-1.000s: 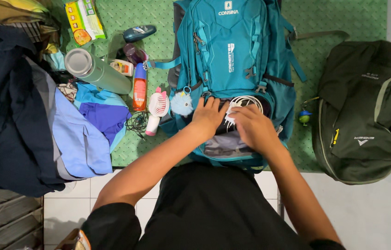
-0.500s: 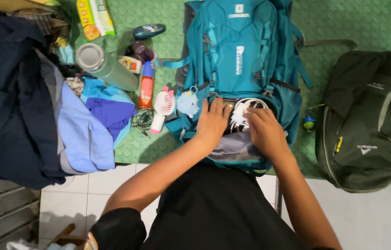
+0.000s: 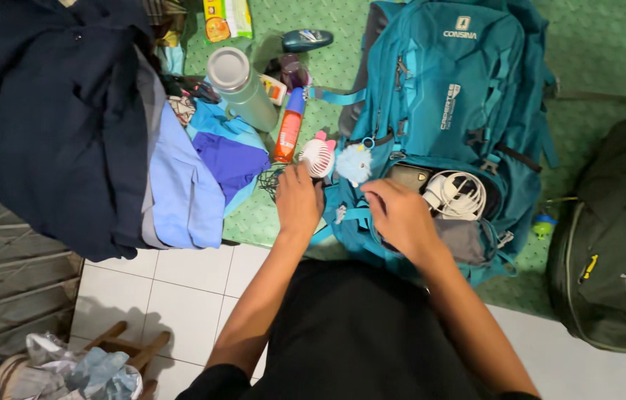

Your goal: The person unzips a teal backpack lying on a green mat, places a wallet into a front pocket, coils a white charging cable around its charger plug, and puts the charger and cable into the pocket. They then add a small pink handheld fan and a hairbrush, and zip the pockets closed.

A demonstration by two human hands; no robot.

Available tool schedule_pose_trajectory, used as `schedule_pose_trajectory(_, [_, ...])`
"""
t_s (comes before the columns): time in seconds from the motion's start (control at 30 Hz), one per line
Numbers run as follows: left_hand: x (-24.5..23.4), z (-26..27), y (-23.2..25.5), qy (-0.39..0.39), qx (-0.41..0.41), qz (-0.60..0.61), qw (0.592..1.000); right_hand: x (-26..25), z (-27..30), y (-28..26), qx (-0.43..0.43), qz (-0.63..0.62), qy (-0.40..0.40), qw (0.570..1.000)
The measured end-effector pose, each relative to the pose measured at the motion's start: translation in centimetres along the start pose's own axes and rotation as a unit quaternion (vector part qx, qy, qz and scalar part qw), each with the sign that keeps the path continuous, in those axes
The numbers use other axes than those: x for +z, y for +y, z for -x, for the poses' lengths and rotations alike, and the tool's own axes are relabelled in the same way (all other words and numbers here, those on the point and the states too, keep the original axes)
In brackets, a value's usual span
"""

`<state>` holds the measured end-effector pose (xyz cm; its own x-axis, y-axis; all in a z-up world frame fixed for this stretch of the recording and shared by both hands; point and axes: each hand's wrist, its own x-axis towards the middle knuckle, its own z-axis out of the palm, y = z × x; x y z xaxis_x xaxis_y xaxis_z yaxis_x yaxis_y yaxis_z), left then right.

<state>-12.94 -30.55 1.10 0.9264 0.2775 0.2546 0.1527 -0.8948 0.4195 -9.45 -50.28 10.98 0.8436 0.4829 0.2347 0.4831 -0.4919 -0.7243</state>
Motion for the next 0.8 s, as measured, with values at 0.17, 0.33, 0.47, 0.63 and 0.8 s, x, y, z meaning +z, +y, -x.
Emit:
schedule_pose_trajectory(0.17, [2.1, -1.2, -1.5, -0.048, -0.041, -0.022, 0.998, 1.9, 1.0, 1.4, 0.159, -0.038, -0.020, 0.986])
schedule_pose_trajectory(0.33, [-0.9, -2.9, -0.6, -0.057, -0.018, 0.054, 0.997, 2.1, 2.5, 3.6, 0.153, -0.126, 0.061, 0.978])
schedule_pose_trajectory(0.47, [-3.6, -3.6, 2.3, -0.092, -0.038, 0.339, 0.935, 0.9, 3.7, 5.9, 0.224, -0.125, 0.095, 0.962])
schedule_pose_trajectory(0.63, [-0.9, -3.6, 8.1, -0.213, -0.028, 0.635, 0.742, -1.8, 4.3, 8.4, 0.222, -0.353, 0.096, 0.904])
schedule_pose_trajectory(0.8, [3.9, -3.3, 11.4, -0.374, -0.025, 0.653, 0.658, -4.4, 4.1, 9.4, 0.189, -0.406, 0.087, 0.890])
